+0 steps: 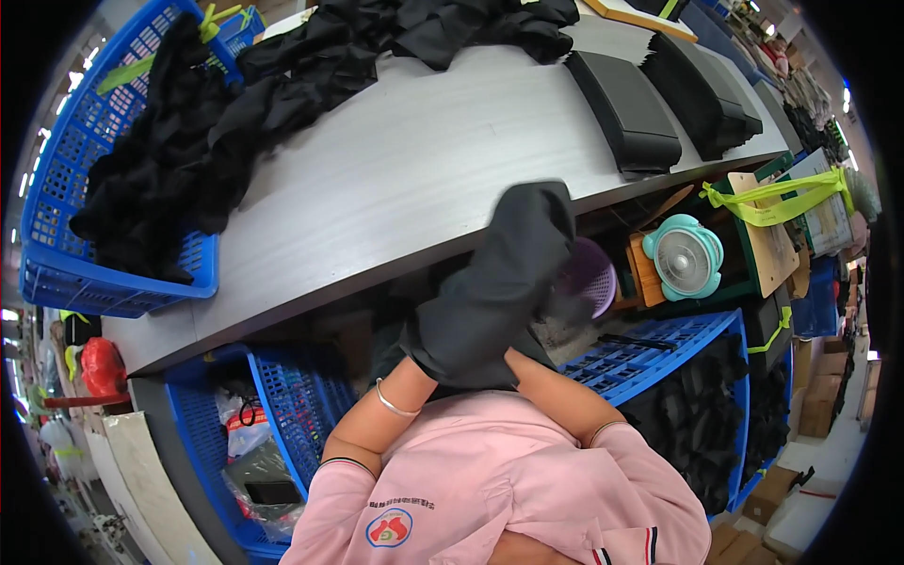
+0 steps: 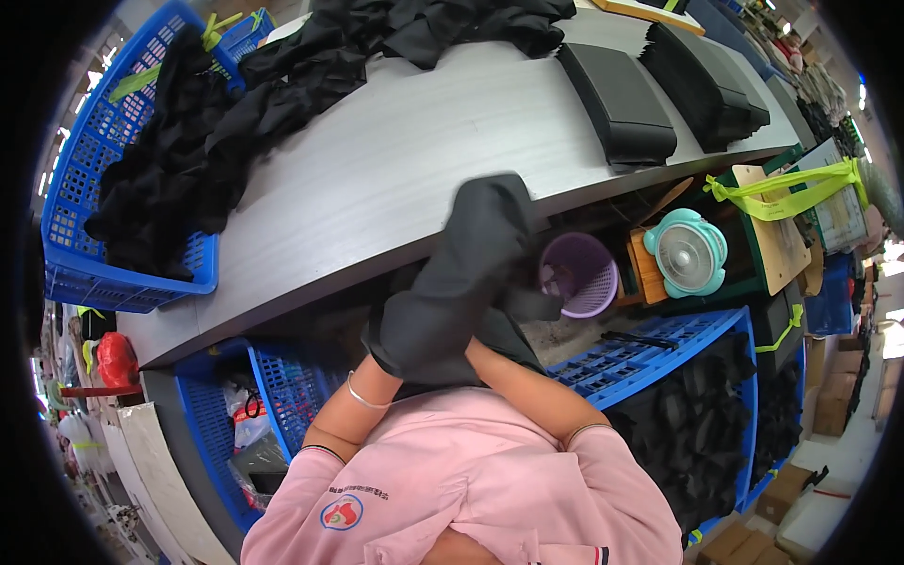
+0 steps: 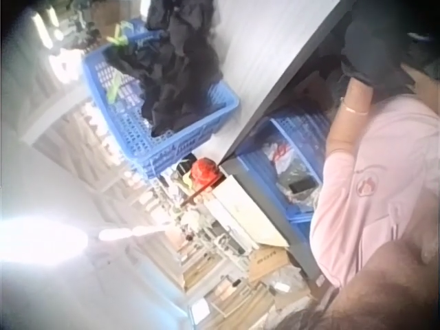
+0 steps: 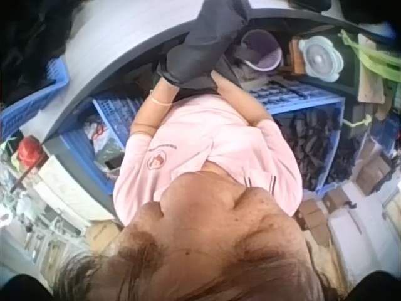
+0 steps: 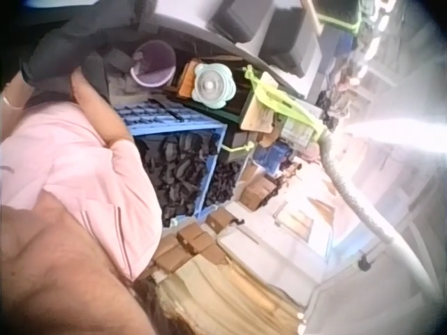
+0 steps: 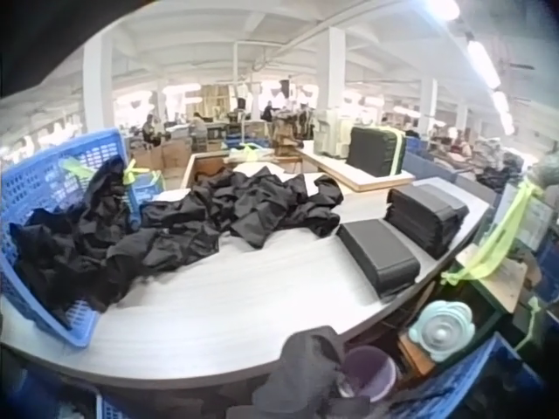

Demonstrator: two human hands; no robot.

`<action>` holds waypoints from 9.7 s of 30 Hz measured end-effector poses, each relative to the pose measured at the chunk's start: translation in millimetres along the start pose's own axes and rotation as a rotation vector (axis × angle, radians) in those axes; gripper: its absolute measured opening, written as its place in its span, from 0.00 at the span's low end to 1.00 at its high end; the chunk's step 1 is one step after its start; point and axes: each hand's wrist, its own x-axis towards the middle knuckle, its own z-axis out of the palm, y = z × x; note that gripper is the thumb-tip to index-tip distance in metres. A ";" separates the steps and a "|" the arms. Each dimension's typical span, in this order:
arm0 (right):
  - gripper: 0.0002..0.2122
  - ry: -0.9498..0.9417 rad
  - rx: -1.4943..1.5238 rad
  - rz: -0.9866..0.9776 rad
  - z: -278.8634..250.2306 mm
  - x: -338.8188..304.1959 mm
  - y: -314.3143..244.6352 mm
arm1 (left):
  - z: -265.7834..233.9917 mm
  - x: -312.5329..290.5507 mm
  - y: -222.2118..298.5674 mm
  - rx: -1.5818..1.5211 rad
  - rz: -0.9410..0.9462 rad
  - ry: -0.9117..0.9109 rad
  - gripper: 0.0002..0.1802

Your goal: Assembling and inspecting black fabric components, likely for protective sports equipment, in a factory setting.

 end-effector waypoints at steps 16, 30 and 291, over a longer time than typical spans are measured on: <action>0.10 0.196 -0.881 -0.540 42.0 -36.7 -51.6 | -16.2 30.2 65.7 0.094 0.308 0.187 0.25; 0.05 0.592 -0.765 -0.673 30.8 -44.9 -102.0 | 28.1 15.2 75.8 0.134 0.181 0.251 0.33; 0.20 0.469 0.483 -0.357 -37.1 2.3 -92.4 | 59.8 -0.6 3.7 1.250 0.871 0.227 0.36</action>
